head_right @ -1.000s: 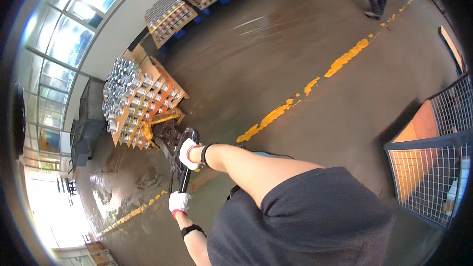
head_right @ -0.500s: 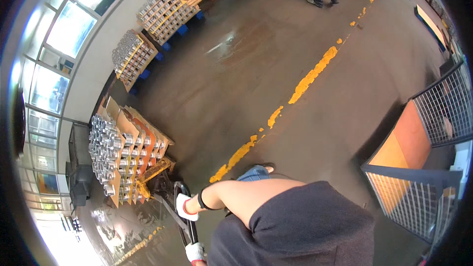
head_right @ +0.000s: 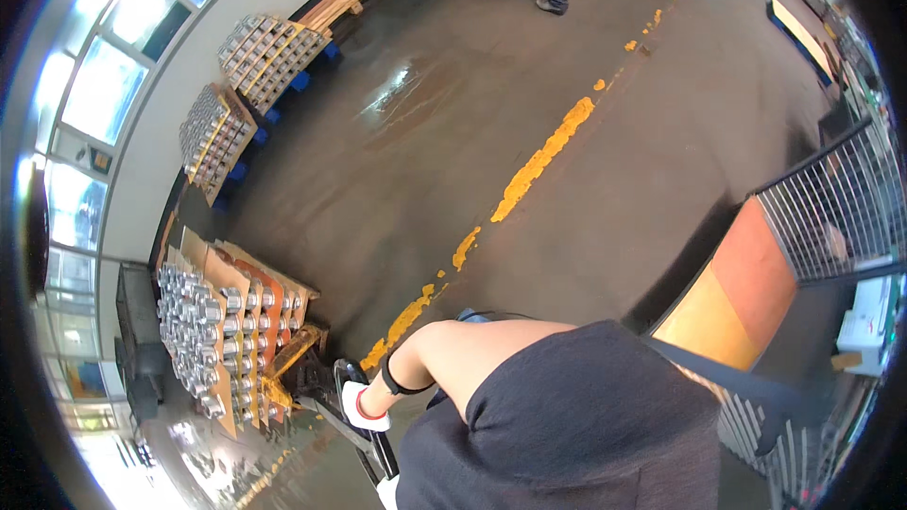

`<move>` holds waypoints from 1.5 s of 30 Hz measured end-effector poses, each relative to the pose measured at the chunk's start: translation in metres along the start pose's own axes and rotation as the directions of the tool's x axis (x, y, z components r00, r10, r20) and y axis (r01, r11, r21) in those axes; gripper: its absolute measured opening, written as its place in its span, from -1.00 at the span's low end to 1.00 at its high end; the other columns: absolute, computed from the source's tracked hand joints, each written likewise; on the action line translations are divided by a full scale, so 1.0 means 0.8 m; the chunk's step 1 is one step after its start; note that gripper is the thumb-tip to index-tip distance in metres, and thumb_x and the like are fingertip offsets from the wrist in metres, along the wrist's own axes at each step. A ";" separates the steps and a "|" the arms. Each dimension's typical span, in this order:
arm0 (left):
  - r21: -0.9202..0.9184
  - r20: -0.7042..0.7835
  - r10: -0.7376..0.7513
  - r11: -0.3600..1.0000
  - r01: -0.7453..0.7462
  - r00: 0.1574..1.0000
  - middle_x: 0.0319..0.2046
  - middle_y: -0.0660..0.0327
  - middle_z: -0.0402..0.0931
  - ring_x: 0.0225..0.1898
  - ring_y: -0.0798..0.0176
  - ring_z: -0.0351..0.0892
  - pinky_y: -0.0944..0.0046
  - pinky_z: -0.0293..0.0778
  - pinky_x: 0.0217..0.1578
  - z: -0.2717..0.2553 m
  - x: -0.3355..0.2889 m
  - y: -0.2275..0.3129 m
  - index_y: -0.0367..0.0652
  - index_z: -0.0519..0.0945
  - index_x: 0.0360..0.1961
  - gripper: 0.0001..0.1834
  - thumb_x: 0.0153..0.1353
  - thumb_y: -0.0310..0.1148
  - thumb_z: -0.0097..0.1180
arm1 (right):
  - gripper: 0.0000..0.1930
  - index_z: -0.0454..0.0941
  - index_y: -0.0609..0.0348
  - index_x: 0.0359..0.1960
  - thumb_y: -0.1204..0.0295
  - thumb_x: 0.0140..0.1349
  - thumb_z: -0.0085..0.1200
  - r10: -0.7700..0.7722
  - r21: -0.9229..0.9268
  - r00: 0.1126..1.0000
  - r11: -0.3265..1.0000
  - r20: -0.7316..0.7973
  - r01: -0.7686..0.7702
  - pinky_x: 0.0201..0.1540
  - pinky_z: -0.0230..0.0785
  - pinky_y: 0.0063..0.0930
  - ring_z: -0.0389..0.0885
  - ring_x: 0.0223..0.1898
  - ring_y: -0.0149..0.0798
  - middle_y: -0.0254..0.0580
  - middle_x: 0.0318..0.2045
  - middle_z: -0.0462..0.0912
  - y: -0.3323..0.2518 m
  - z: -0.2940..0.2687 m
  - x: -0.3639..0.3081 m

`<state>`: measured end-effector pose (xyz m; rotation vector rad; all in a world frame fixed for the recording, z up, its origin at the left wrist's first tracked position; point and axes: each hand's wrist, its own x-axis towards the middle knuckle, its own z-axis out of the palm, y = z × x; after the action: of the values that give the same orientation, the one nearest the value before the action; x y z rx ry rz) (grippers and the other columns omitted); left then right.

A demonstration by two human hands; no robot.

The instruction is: The person moves a pallet of pistons using a pallet jack, stops at a workstation, and picks up a piston and a document. They then place the document on the workstation and move pistons one by one from the pallet to a green mat, placing each one on a scale to be measured.

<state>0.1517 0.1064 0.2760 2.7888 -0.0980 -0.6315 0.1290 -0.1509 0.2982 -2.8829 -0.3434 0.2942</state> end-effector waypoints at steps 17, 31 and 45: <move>0.354 0.111 -0.052 0.935 0.010 0.992 -0.51 0.09 0.68 -0.43 0.04 0.68 0.11 0.54 -0.33 0.072 -0.124 -0.021 -0.05 0.75 -0.38 -0.66 -0.17 -0.09 0.37 | -0.82 0.73 0.07 -0.49 0.34 -0.13 0.15 -0.072 0.008 0.993 0.997 0.089 0.071 -0.37 0.48 -0.21 0.71 -0.40 -0.08 -0.11 -0.50 0.70 -0.044 0.048 -0.123; 0.242 0.033 -0.050 0.969 0.041 0.998 -0.38 0.02 0.69 -0.27 -0.05 0.70 0.08 0.55 -0.23 0.069 -0.143 -0.041 -0.06 0.75 -0.34 -0.65 -0.17 -0.13 0.33 | -0.79 0.75 0.06 -0.46 0.33 -0.14 0.15 -0.020 -0.030 0.996 0.999 0.089 0.023 -0.37 0.50 -0.17 0.72 -0.38 -0.06 -0.12 -0.47 0.72 -0.081 0.047 -0.122; 0.259 0.001 0.057 0.964 -0.056 0.998 -0.33 -0.09 0.67 -0.20 -0.09 0.70 0.09 0.59 -0.16 0.112 -0.160 -0.095 -0.16 0.75 -0.35 -0.64 -0.06 -0.20 0.03 | -0.76 0.74 0.12 -0.43 0.34 -0.03 0.04 0.006 -0.180 0.989 0.983 0.147 0.021 -0.30 0.51 -0.17 0.72 -0.35 -0.02 -0.02 -0.44 0.72 -0.127 0.124 -0.126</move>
<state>-0.0020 0.1724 0.2296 3.0252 -0.2771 -0.6366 -0.0100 -0.0607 0.2451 -3.0451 -0.4273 0.5002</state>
